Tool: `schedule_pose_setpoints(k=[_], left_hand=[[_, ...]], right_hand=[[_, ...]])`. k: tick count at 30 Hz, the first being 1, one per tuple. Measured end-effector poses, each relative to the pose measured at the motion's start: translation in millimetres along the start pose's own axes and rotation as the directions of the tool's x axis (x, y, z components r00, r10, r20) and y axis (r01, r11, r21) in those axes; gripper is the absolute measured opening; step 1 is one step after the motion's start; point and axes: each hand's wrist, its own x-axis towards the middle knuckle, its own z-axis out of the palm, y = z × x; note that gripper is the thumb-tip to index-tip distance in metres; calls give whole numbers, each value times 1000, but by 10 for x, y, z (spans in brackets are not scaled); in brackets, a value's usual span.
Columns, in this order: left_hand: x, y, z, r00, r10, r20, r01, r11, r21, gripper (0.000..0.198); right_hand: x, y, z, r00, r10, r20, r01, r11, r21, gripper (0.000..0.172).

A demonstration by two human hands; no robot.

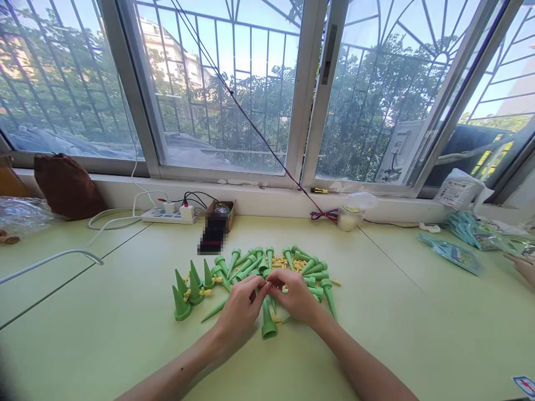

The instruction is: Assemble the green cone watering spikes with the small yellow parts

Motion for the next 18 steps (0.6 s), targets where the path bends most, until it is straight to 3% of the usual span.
schedule_pose_setpoints(k=[12,18], left_hand=[[16,-21,2,998,-25,-52,25,1000,-11,29],[8,7,-18,999,-52,12,52,998,-20,28]], right_hand=[[12,-49,-21,997,-63,-40,63,998,-9,7],[9,-10,-27,990,-37,-134,28,998,-64,13]])
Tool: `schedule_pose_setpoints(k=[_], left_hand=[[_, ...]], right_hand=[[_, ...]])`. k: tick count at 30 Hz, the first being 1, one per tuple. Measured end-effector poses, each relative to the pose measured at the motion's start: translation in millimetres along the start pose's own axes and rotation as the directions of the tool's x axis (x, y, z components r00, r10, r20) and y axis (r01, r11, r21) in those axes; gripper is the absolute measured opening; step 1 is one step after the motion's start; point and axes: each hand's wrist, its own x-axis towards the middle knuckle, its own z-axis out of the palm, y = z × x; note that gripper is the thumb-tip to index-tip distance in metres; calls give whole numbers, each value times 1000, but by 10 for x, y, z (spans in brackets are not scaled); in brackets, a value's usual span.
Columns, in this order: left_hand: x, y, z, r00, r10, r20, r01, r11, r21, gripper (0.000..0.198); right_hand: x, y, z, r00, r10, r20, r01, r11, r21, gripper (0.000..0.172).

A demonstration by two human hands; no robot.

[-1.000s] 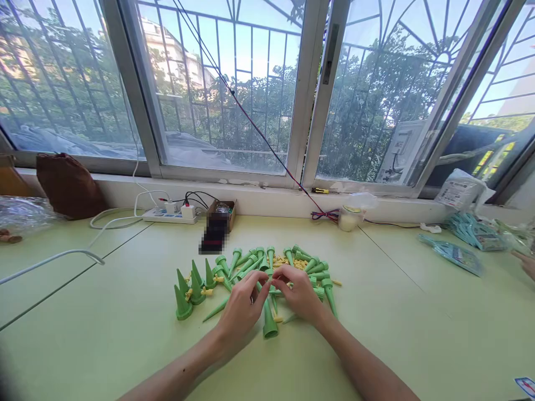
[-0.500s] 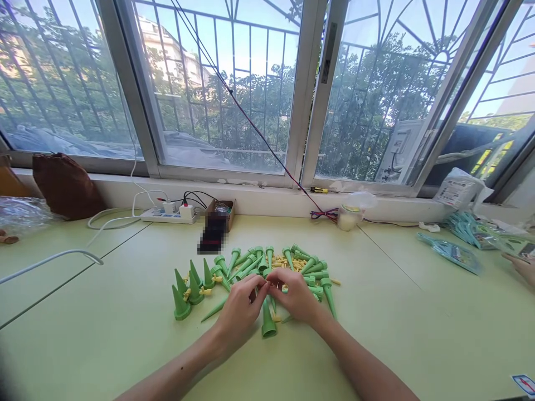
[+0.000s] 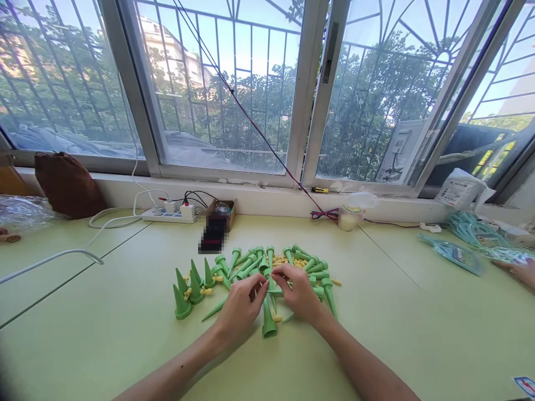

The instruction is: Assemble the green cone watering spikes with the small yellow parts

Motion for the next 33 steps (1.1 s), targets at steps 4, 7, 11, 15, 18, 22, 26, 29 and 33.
schedule_pose_setpoints(k=[4,7,11,15,18,22,26,29,33], left_hand=[[-43,31,1,994,16,104,-23,997,70,26],[-68,47,8,986,54,160,-75,988,131,25],[-77,48,13,976,67,207,-105,979,175,25],[-73,49,9,975,63,213,-105,976,192,26],[-68,48,9,976,59,208,-100,977,191,29],[-71,32,17,975,69,213,-111,975,193,27],[-84,28,19,966,89,244,-141,968,208,26],[-88,41,11,960,87,266,-145,968,206,26],[-87,46,10,956,78,283,-141,967,212,28]], right_hand=[[7,-17,-9,998,56,-30,-55,998,25,18],[10,-26,-8,996,91,-20,-90,995,36,25],[7,-28,-6,992,125,-7,-125,991,39,28],[1,-30,-8,989,147,-2,-147,989,15,29],[-3,-22,-4,989,150,4,-150,989,12,29],[-6,-17,1,987,159,14,-159,987,27,29],[1,-42,-5,987,148,55,-151,988,42,31],[4,-56,-4,988,140,64,-143,989,37,31],[1,-48,4,989,134,66,-136,990,31,31]])
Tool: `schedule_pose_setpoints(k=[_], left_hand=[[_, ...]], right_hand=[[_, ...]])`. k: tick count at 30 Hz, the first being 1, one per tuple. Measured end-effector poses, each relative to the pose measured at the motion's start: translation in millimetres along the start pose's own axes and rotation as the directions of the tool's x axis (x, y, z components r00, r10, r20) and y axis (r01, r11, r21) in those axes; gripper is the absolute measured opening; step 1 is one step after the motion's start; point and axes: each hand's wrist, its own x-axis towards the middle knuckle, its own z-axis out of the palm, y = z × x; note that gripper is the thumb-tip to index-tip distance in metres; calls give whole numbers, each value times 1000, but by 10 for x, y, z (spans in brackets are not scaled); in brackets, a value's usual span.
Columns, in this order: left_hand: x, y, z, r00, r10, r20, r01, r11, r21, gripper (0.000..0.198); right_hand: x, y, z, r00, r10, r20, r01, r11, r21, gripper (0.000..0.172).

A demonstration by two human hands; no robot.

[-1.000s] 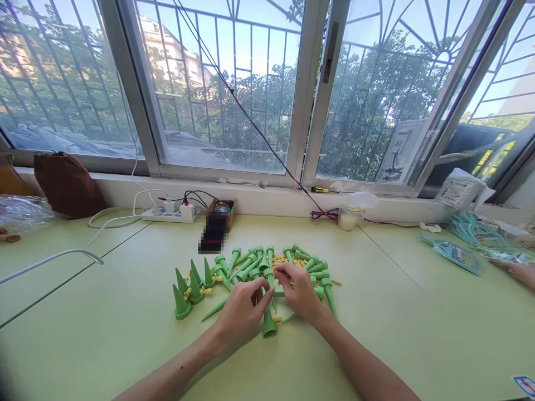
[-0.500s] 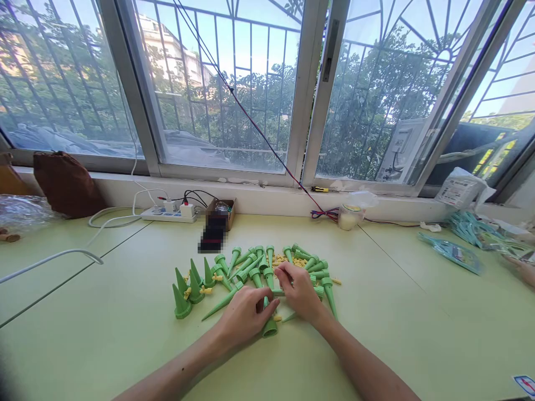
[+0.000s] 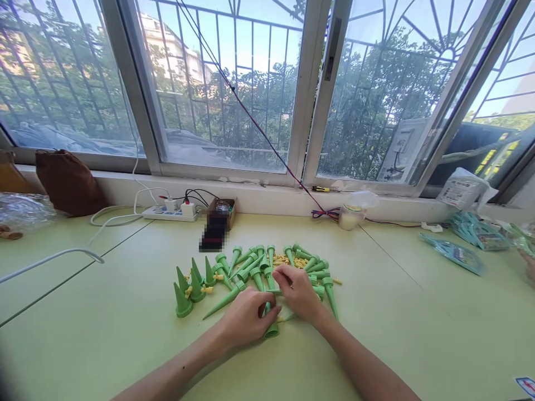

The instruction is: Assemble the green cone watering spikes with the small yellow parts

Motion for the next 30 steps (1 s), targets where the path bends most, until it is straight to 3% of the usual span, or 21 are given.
schedule_pose_setpoints(k=[12,30], left_hand=[[-1,-22,36,997,72,8,-72,996,51,34],[18,-25,2,999,21,-40,-19,998,58,22]], right_hand=[[1,-3,-2,1000,-29,2,29,997,-66,26],[0,-13,-15,999,-49,-4,48,996,-72,26]])
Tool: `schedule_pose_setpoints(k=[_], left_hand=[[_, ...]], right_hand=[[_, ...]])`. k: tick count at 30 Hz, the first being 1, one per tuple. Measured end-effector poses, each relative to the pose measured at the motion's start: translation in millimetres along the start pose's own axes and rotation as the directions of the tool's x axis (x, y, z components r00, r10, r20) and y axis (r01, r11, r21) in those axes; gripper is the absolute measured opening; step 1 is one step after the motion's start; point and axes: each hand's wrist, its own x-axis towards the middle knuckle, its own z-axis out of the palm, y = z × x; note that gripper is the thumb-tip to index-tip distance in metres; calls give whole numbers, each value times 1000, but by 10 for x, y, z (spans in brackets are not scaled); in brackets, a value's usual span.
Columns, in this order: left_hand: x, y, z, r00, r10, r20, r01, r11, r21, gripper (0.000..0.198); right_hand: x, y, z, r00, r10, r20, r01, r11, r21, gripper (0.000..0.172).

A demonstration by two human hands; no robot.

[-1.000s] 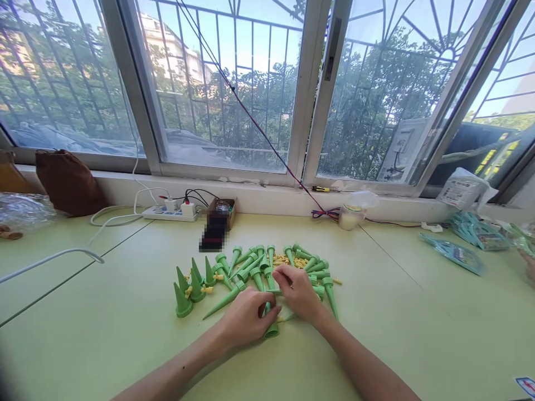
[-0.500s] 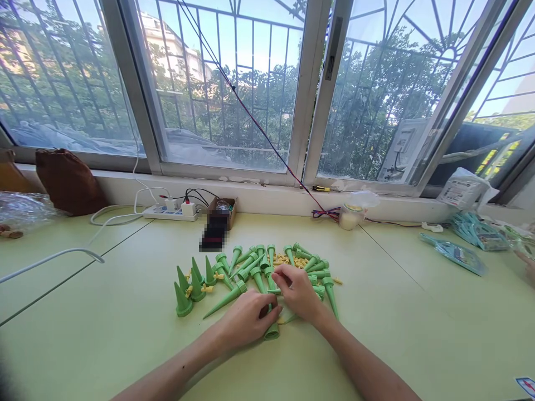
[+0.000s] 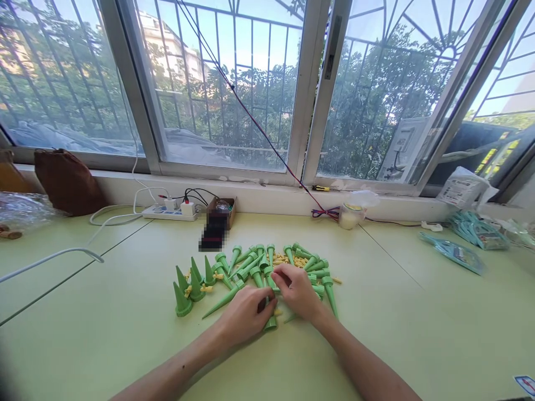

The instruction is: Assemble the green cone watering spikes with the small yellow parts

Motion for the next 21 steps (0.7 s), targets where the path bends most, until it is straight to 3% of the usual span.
schedule_pose_setpoints(k=[21], left_hand=[[28,33,-56,981,-167,-102,158,984,-86,21]], right_hand=[[-12,46,27,1000,6,21,-7,999,54,15]])
